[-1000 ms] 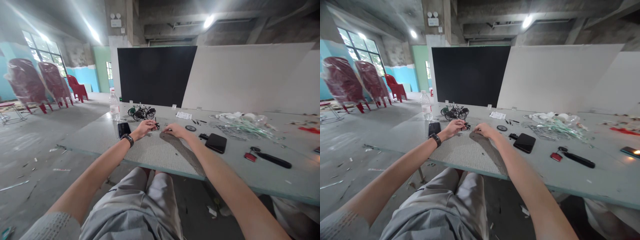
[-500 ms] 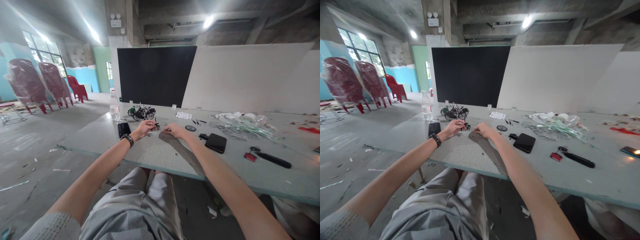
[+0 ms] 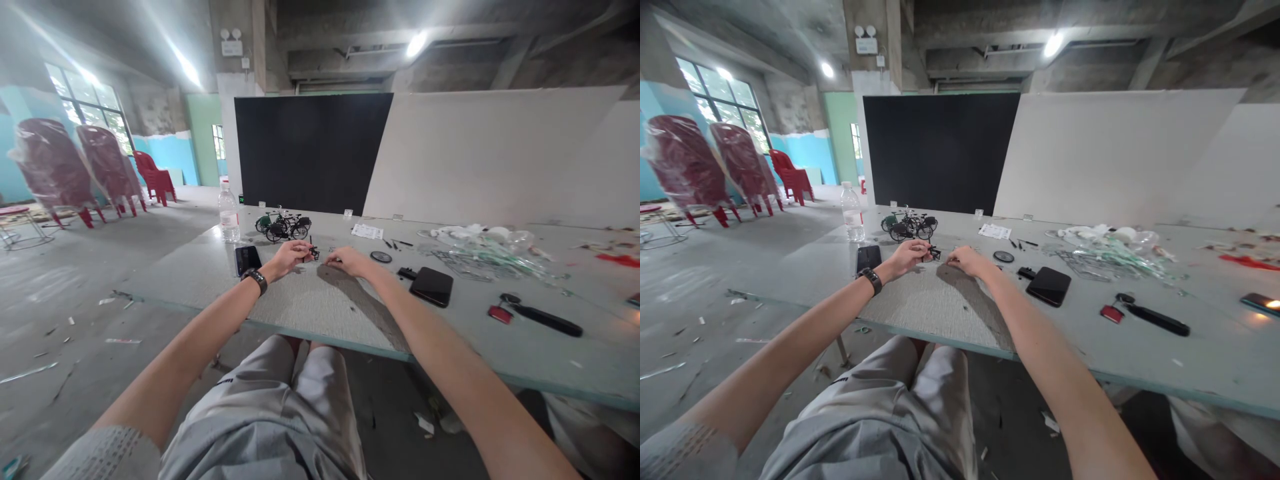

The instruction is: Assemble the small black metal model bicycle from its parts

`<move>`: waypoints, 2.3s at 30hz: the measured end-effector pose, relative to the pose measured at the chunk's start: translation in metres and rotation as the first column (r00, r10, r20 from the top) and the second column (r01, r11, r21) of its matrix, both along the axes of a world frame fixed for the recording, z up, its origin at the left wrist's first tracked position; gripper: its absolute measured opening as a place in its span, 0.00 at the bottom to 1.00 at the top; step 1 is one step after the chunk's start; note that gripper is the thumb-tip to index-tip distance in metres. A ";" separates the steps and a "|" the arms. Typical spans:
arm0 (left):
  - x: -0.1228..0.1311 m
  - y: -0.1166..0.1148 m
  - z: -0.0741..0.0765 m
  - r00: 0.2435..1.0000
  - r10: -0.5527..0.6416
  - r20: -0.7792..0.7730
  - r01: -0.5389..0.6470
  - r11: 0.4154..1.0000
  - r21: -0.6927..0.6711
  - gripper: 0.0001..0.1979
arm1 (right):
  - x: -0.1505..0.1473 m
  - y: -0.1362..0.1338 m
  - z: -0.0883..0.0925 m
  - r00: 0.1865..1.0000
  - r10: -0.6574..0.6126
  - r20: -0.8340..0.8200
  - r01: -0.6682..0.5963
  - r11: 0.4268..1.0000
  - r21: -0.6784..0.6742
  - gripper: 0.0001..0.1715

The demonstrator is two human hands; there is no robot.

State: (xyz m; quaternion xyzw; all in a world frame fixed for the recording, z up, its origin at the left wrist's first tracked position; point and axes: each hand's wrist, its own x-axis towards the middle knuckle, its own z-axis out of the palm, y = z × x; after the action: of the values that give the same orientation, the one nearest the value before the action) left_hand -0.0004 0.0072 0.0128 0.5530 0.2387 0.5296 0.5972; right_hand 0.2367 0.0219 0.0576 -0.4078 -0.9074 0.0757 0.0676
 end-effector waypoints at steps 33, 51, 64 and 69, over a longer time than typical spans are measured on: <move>0.003 -0.001 -0.003 0.982 -0.189 0.018 0.190 0.981 -0.027 0.16 | -0.008 -0.024 0.014 0.908 0.129 -0.399 -0.069 0.984 0.161 0.18; 0.009 -0.009 0.001 0.991 -0.113 -0.072 0.109 0.993 -0.048 0.19 | -0.002 -0.019 0.000 0.876 0.077 -0.476 -0.048 0.996 0.074 0.16; 0.007 -0.002 -0.008 0.992 -0.104 -0.078 0.102 0.994 -0.022 0.23 | -0.004 -0.013 -0.009 0.882 0.039 -0.469 -0.016 0.998 0.053 0.14; 0.005 0.000 -0.010 0.990 -0.107 -0.087 0.107 0.994 -0.012 0.23 | -0.004 -0.015 -0.009 0.909 0.033 -0.415 -0.022 0.999 0.031 0.18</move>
State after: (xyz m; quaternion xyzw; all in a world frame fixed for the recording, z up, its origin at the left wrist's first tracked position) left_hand 0.0050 0.0074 0.0031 0.5856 0.2366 0.4713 0.6156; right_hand 0.2326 0.0066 0.0485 -0.3687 -0.8788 0.1502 0.2630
